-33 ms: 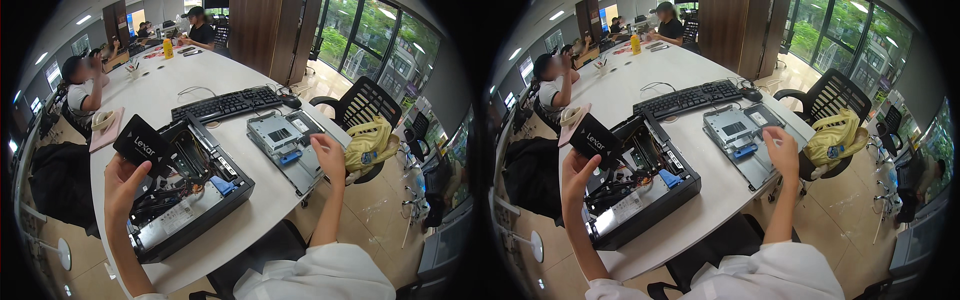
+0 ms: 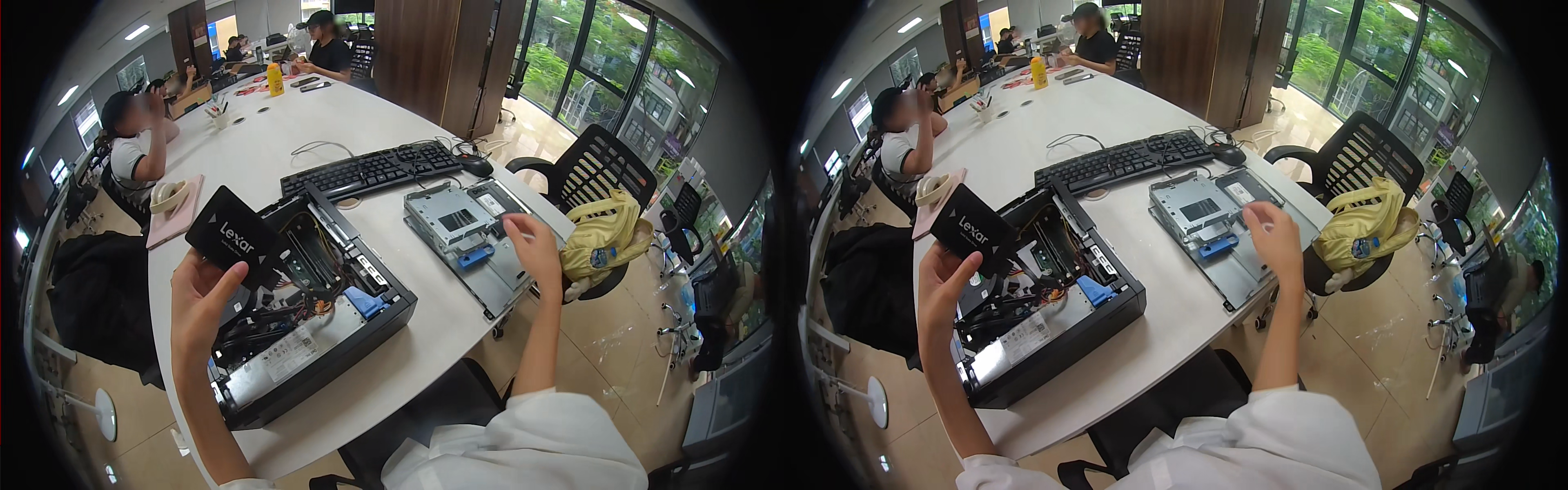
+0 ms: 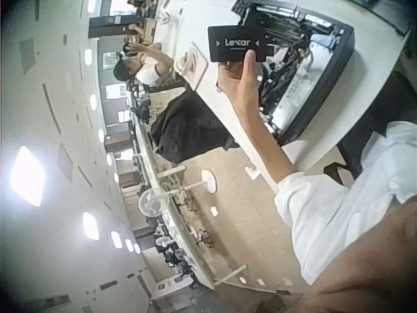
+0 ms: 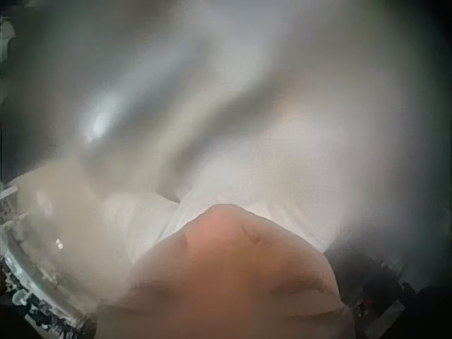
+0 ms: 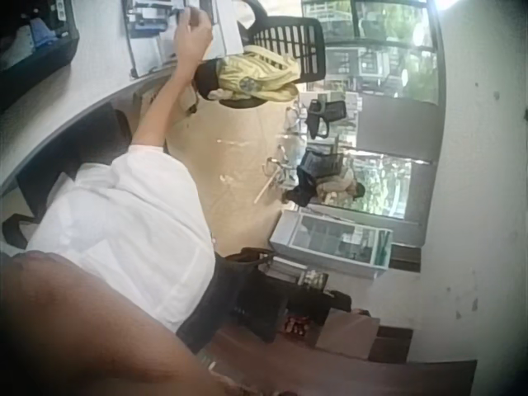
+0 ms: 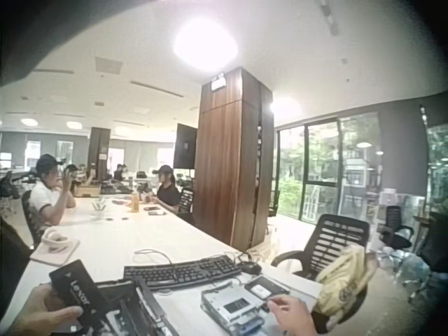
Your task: The person installs a storage drive into a computer case. They plug cables into the internal components of the computer, handle a solid-state drive, and then place the drive bracket into its slot inside the chassis.
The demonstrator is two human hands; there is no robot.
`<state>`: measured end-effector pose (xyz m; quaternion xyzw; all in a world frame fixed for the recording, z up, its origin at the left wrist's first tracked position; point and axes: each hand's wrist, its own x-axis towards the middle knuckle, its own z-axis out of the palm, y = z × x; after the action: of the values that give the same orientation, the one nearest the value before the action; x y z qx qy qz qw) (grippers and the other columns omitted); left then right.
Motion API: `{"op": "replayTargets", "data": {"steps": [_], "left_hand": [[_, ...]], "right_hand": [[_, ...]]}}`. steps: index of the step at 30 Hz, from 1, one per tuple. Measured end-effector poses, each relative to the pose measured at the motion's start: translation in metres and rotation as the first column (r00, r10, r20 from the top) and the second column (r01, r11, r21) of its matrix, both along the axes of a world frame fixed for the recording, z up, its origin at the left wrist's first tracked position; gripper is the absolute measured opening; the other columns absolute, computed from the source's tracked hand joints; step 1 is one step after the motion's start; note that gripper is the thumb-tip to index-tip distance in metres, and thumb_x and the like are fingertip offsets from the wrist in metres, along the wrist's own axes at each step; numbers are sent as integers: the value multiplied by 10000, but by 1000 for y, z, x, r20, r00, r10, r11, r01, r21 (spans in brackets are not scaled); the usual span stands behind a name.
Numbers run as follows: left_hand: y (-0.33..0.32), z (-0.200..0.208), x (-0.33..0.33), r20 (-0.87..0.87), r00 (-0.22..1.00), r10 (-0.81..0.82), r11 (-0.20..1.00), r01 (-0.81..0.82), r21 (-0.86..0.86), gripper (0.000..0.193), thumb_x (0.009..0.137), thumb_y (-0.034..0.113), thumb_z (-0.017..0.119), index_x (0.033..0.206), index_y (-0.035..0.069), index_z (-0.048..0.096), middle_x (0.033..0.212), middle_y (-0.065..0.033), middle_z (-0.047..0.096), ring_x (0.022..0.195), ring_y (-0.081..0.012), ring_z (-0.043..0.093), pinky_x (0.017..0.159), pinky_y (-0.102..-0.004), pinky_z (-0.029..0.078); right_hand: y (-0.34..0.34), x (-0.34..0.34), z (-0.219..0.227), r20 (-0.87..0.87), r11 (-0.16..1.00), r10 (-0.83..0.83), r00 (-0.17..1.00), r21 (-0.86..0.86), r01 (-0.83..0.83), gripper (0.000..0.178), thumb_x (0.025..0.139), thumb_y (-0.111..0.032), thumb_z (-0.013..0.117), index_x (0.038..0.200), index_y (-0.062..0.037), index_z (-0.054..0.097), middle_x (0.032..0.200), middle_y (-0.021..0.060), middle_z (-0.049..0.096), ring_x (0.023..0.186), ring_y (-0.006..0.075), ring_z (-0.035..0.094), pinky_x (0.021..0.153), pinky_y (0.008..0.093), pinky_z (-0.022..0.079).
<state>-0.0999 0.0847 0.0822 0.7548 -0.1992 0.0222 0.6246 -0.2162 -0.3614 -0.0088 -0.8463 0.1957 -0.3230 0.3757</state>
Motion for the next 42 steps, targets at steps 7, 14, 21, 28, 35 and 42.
{"op": "replayTargets", "data": {"steps": [7, 14, 21, 28, 35, 42], "left_hand": [[0, -1, 4, -6, 997, -76, 996, 75, -57, 421, 886, 52, 703, 1256, -65, 541, 1077, -128, 699, 970, -158, 669, 889, -288, 512], [-1, 1, 1, -17, 998, -67, 995, 66, -68, 441, 871, 54, 723, 1256, -62, 543, 1079, -127, 697, 980, -162, 666, 904, -282, 503], [1, -7, 9, -15, 994, -110, 993, 109, -40, 438, 877, 87, 727, 1258, -40, 553, 1073, -115, 701, 961, -148, 666, 868, -282, 515], [7, -4, 7, -16, 996, -83, 996, 83, 5, 474, 871, 115, 729, 1279, -38, 542, 1091, -130, 694, 969, -171, 678, 869, -301, 523], [0, -1, 4, -12, 987, -158, 987, 157, -18, 584, 818, 76, 773, 1322, -31, 499, 1111, -140, 682, 994, -204, 679, 922, -338, 529], [5, -7, 4, -23, 979, -204, 977, 202, -69, 673, 837, 42, 743, 1423, 13, 415, 1130, -145, 669, 1010, -203, 668, 932, -337, 522]], "right_hand": [[-61, 84, -8, -472, 975, -10, 881, -200, -96, 600, 849, -484, 688, 1256, -45, 641, 1126, 182, 695, 1048, 289, 673, 931, 374, 506], [-57, 112, -1, -680, 954, 13, 733, -212, -214, 842, 673, -560, 816, 1264, 8, 623, 1173, 229, 668, 1116, 329, 635, 970, 377, 484], [-61, 109, -8, -675, 973, 16, 738, -160, -168, 573, 653, -310, 761, 1077, 65, 664, 1020, 248, 694, 966, 348, 681, 832, 391, 517], [-32, 112, 14, -619, 993, 58, 783, -42, -107, 669, 684, -195, 718, 1282, 46, 539, 1030, 185, 691, 1030, 296, 678, 854, 379, 518], [-48, 116, 13, -404, 923, 337, 850, 322, -213, 410, 726, 13, 668, 1119, 25, 553, 874, 101, 679, 725, 171, 711, 587, 271, 479], [-28, 86, 53, -94, 779, 430, 898, 541, -317, 335, 751, 34, 608, 1071, 106, 543, 906, 153, 658, 805, 238, 708, 730, 321, 581]]}}
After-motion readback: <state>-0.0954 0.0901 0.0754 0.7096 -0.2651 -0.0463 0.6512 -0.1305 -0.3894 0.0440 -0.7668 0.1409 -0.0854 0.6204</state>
